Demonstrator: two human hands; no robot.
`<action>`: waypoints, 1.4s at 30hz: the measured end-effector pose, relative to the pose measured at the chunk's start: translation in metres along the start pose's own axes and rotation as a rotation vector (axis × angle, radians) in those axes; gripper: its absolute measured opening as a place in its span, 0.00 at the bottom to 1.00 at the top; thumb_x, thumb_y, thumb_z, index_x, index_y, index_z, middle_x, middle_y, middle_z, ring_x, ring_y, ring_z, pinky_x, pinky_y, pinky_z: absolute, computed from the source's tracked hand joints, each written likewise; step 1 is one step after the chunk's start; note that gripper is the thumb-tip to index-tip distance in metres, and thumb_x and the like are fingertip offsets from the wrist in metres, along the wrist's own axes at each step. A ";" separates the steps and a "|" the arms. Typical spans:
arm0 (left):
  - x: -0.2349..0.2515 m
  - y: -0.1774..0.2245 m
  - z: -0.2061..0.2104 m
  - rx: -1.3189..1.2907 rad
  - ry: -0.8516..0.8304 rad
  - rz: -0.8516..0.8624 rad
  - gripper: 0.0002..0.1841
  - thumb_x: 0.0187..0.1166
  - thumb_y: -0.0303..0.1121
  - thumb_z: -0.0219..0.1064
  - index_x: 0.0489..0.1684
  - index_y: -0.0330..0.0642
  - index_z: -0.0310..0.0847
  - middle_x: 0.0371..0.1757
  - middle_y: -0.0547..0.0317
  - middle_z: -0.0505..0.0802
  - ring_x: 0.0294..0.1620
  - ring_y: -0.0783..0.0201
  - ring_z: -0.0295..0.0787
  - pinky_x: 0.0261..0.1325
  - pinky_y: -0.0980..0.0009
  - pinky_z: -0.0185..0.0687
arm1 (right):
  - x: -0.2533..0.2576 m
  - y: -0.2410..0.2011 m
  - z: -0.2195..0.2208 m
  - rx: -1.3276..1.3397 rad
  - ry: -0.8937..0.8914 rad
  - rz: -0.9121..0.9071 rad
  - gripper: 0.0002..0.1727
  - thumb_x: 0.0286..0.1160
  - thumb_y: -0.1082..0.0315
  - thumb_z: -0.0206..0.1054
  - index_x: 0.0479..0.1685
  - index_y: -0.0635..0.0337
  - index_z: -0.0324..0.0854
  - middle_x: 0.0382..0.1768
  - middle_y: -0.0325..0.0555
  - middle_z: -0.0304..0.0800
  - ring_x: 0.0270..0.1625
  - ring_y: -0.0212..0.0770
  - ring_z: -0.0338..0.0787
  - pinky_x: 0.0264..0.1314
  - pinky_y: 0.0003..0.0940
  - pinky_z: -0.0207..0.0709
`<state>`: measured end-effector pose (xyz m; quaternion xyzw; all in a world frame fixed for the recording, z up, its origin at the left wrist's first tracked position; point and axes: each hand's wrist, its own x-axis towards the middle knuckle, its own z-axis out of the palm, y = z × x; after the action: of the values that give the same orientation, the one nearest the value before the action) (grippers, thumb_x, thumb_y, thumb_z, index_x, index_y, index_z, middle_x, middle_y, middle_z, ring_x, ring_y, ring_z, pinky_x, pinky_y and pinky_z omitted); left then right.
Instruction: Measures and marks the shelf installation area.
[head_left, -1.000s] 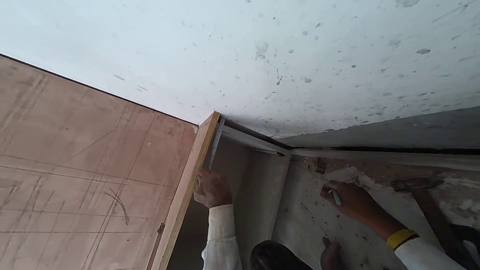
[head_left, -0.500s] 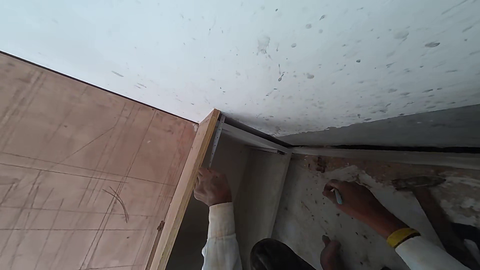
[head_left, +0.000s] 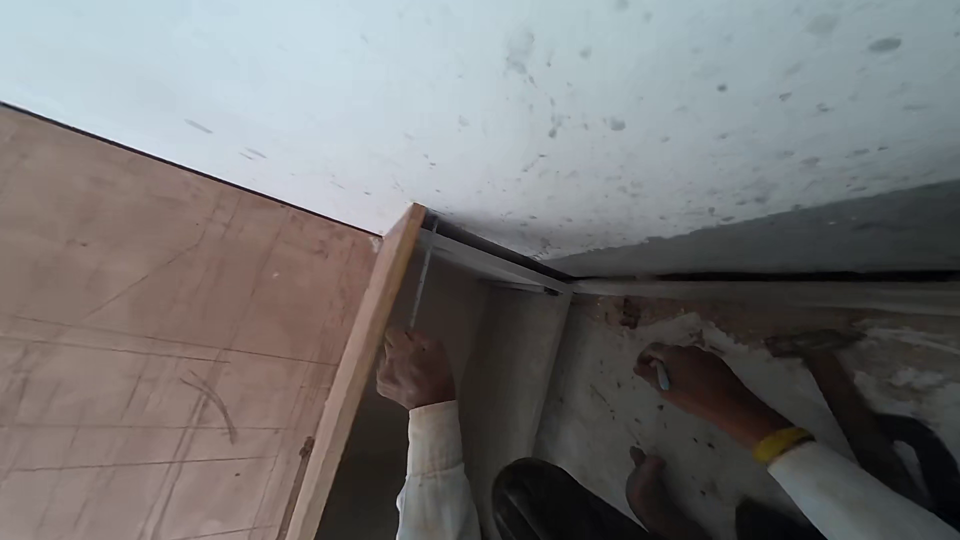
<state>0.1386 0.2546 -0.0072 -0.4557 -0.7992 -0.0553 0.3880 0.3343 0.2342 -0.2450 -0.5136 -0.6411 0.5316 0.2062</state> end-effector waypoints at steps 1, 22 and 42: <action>-0.011 0.001 -0.001 -0.011 -0.050 0.004 0.17 0.90 0.33 0.51 0.53 0.31 0.86 0.48 0.34 0.93 0.53 0.34 0.92 0.54 0.35 0.78 | -0.002 -0.001 0.000 0.008 -0.002 0.010 0.19 0.87 0.54 0.63 0.60 0.58 0.88 0.50 0.56 0.93 0.58 0.57 0.91 0.62 0.56 0.78; -0.110 0.055 0.129 -0.070 -0.703 -0.060 0.17 0.89 0.37 0.55 0.59 0.35 0.85 0.56 0.37 0.93 0.65 0.37 0.87 0.68 0.38 0.74 | 0.000 -0.002 0.006 -0.119 -0.057 0.058 0.15 0.85 0.57 0.66 0.55 0.58 0.87 0.45 0.55 0.92 0.53 0.57 0.91 0.54 0.54 0.80; -0.123 0.070 0.125 -0.008 -0.693 -0.065 0.20 0.90 0.38 0.53 0.65 0.31 0.79 0.56 0.34 0.92 0.66 0.36 0.86 0.69 0.40 0.75 | 0.005 0.002 0.003 -0.124 -0.121 0.074 0.14 0.85 0.57 0.65 0.54 0.58 0.86 0.47 0.54 0.92 0.55 0.55 0.91 0.56 0.52 0.79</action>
<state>0.1561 0.2658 -0.1941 -0.4234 -0.8972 0.0872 0.0901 0.3309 0.2372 -0.2492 -0.5158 -0.6647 0.5281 0.1151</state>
